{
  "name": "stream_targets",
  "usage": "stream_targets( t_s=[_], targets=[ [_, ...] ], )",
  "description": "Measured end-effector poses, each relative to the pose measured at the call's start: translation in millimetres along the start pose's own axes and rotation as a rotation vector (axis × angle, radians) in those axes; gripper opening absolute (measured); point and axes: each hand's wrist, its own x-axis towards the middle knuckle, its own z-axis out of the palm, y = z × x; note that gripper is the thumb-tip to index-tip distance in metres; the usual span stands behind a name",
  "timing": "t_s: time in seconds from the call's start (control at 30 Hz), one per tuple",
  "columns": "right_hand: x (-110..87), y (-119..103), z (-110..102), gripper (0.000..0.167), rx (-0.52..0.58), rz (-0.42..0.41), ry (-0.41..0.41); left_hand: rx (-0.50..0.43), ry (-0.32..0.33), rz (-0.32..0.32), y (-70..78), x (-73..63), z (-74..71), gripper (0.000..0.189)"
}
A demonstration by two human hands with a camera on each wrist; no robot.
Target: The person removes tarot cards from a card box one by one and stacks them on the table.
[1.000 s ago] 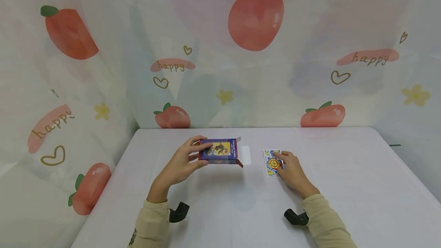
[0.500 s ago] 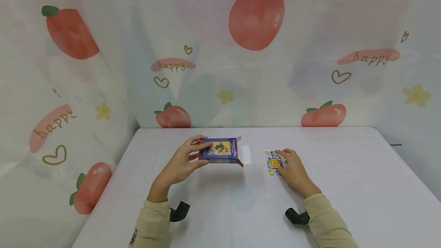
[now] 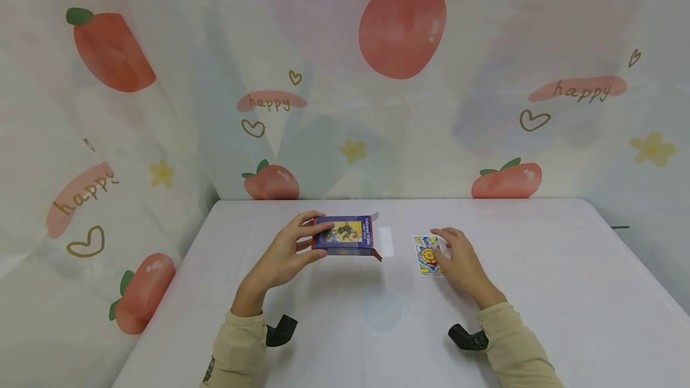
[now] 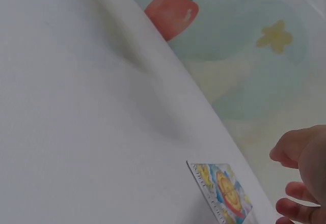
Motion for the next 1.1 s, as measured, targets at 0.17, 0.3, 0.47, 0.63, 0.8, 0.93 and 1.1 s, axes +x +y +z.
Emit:
stream_targets(
  t_s=[0.17,0.3,0.47,0.63,0.8,0.93,1.1],
  targets=[
    [-1.7,-14,-8,0.044,0.028,-0.093,0.056,0.0,-0.003,-0.016,1.3,-0.4,0.3,0.05],
    [-4.7,-27,-14,0.043,0.064,-0.149,0.08,0.01,-0.008,-0.014,2.7,-1.1,0.6,0.051],
    [-11.4,-48,-22,0.044,0.107,-0.211,0.098,0.009,-0.008,-0.023,3.1,-1.0,1.9,0.051],
    [-19.2,-68,-27,0.043,0.138,-0.256,0.11,0.0,-0.008,-0.038,3.1,-0.3,3.4,0.05],
    [-25.6,-83,-29,0.041,0.166,-0.29,0.111,0.001,-0.013,-0.037,3.1,0.2,5.4,0.051],
    [-29.2,-92,-27,0.042,0.185,-0.306,0.111,0.004,-0.02,-0.029,3.3,0.4,6.3,0.052],
    [-34.3,-99,-22,0.042,0.215,-0.325,0.099,0.002,-0.036,-0.029,1.7,1.4,8.5,0.052]
  ],
)
